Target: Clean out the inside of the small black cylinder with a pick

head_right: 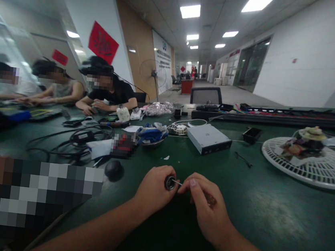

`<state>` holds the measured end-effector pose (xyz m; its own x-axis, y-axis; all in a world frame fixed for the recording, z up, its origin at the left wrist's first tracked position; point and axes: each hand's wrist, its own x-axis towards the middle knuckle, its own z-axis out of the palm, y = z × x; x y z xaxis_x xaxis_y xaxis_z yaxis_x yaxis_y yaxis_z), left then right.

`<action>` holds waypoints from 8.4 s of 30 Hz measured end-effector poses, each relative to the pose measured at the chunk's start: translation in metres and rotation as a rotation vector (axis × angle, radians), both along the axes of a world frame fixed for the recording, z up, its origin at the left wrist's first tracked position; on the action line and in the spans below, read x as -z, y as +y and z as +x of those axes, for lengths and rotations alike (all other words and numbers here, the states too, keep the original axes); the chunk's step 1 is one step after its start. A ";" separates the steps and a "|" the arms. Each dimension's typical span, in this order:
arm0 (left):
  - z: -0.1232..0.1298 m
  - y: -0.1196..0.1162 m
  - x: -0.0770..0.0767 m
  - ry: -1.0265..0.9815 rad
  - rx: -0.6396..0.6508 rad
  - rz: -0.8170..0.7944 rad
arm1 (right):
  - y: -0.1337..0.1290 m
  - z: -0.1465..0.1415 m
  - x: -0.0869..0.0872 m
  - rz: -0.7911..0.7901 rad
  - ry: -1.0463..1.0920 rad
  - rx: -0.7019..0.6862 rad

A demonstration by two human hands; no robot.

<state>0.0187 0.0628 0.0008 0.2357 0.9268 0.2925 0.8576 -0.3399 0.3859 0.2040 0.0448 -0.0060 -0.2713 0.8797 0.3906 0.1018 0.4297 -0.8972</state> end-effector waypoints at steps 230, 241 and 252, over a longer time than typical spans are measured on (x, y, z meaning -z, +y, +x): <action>0.000 0.000 0.002 0.048 0.032 0.092 | -0.006 -0.004 -0.007 0.164 -0.109 0.011; 0.000 0.001 0.001 0.051 0.044 0.066 | -0.009 -0.002 -0.005 0.195 -0.030 -0.096; 0.001 0.000 0.000 0.072 0.052 0.076 | -0.006 -0.001 -0.001 0.164 -0.078 -0.022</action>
